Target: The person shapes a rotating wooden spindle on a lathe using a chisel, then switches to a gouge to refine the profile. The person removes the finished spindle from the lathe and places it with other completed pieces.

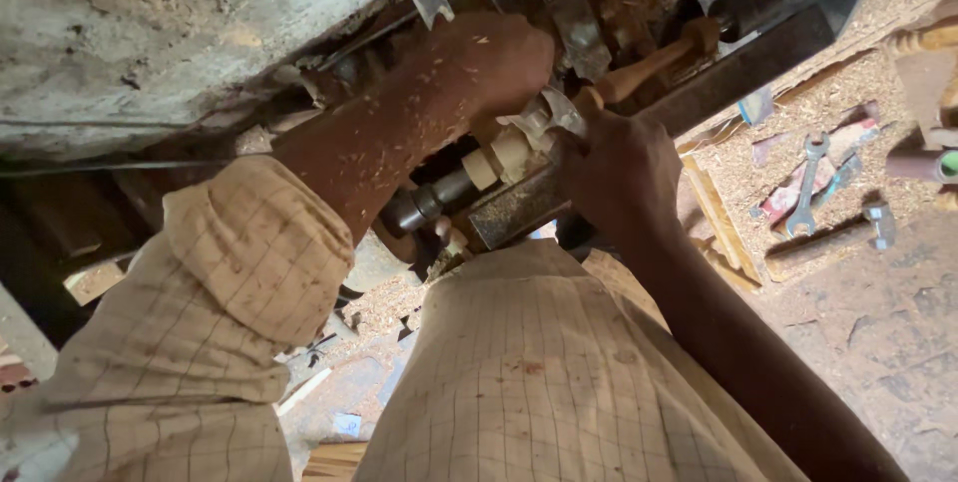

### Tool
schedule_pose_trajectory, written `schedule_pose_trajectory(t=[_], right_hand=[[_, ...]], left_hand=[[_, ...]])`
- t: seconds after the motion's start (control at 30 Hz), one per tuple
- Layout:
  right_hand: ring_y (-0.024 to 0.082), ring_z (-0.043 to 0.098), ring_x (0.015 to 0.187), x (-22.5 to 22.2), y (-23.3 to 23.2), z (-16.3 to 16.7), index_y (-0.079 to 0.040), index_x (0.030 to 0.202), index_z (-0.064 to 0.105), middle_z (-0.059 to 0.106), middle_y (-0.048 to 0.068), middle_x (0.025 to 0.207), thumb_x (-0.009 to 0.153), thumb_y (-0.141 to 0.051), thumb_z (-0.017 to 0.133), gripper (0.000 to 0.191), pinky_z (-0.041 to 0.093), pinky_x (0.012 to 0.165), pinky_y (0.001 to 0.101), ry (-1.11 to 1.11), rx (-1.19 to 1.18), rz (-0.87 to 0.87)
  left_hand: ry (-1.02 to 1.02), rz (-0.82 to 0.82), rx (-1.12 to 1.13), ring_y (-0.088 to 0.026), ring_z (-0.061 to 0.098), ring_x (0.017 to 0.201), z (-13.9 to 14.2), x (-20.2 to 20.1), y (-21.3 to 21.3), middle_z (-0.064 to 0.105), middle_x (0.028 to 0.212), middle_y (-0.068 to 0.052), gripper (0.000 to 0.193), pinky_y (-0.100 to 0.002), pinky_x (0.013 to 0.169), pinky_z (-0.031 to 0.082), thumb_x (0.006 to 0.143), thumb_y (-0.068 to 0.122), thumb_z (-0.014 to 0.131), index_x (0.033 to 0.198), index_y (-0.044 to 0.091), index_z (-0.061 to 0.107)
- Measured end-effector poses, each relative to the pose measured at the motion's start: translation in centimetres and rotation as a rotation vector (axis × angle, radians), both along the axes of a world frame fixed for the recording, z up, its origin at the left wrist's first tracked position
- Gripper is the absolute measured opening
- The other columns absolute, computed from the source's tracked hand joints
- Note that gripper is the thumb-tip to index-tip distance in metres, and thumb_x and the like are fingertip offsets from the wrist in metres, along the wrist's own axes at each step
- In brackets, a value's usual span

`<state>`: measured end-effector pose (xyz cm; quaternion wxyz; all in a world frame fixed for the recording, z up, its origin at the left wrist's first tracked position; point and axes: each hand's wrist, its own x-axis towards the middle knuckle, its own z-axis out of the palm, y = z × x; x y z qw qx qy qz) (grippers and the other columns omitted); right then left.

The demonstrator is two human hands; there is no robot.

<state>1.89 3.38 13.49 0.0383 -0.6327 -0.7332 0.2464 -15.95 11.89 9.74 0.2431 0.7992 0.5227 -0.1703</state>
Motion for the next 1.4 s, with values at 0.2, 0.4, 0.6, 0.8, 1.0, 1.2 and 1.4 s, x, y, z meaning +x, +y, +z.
schedule_pose_trajectory(t=[0.2,0.4,0.6,0.8,1.0,1.2,1.4], right_hand=[[0.032,0.073,0.071,0.5,-0.1,-0.9,-0.015,0.084,0.079,0.075,0.012,0.079,0.083,-0.026,0.07,0.015,0.058,0.067,0.0455,0.144,0.058,-0.059],[0.03,0.074,0.071,1.4,0.6,-1.1,-0.016,0.087,0.08,0.076,0.01,0.081,0.084,-0.029,0.072,0.015,0.058,0.068,0.0453,0.103,0.035,-0.074],[0.032,0.073,0.07,0.5,-0.4,-0.9,-0.015,0.089,0.08,0.075,0.011,0.078,0.085,-0.029,0.073,0.016,0.057,0.065,0.0479,0.106,0.052,-0.053],[0.037,0.07,0.066,-1.3,-2.2,-1.2,-0.006,0.086,0.07,0.072,0.015,0.075,0.095,-0.027,0.072,0.023,0.054,0.06,0.0509,-0.01,0.217,0.065],[0.035,0.069,0.08,-0.3,-2.9,-0.2,-0.005,0.098,0.066,0.066,0.016,0.09,0.088,-0.016,0.071,0.016,0.053,0.058,0.0485,0.023,0.297,0.408],[0.031,0.065,0.086,0.2,-1.8,1.7,-0.007,0.137,0.067,0.065,0.015,0.099,0.083,0.01,0.058,0.057,0.056,0.063,0.0451,0.253,0.289,0.592],[0.025,0.066,0.072,0.2,0.4,1.3,-0.006,0.132,0.07,0.064,0.009,0.083,0.083,0.011,0.064,0.053,0.052,0.047,0.0389,0.112,0.119,0.734]], left_hand=[[0.036,-0.018,-0.085,-0.032,0.075,0.089,1.0,2.0,1.7,0.074,0.106,-0.019,0.027,-0.049,0.081,0.063,0.103,0.017,0.053,0.116,0.002,0.072],[0.088,-0.101,-0.07,-0.031,0.072,0.092,2.5,3.3,2.2,0.072,0.112,-0.016,0.022,-0.049,0.082,0.061,0.098,0.011,0.059,0.115,0.004,0.073],[0.052,-0.051,-0.141,-0.027,0.074,0.081,-0.1,2.1,1.8,0.075,0.1,-0.016,0.019,-0.043,0.074,0.067,0.102,0.015,0.059,0.107,0.003,0.073],[-0.362,-0.151,0.26,-0.024,0.071,0.078,-3.2,-2.3,-0.8,0.076,0.09,-0.006,0.014,-0.049,0.079,0.058,0.099,0.017,0.064,0.097,0.015,0.078],[-0.587,-0.281,0.609,-0.018,0.073,0.083,-1.6,-5.3,-5.6,0.078,0.086,0.0,0.006,-0.042,0.101,0.05,0.091,0.021,0.075,0.092,0.017,0.08],[-0.697,-0.259,0.621,-0.015,0.073,0.09,-1.7,-6.2,-6.8,0.079,0.096,-0.001,0.008,-0.04,0.106,0.05,0.1,0.017,0.072,0.099,0.016,0.079],[-0.604,-0.322,0.568,-0.016,0.073,0.085,-1.8,-5.9,-6.6,0.08,0.094,-0.003,0.009,-0.043,0.106,0.051,0.099,0.01,0.072,0.101,0.012,0.08]])
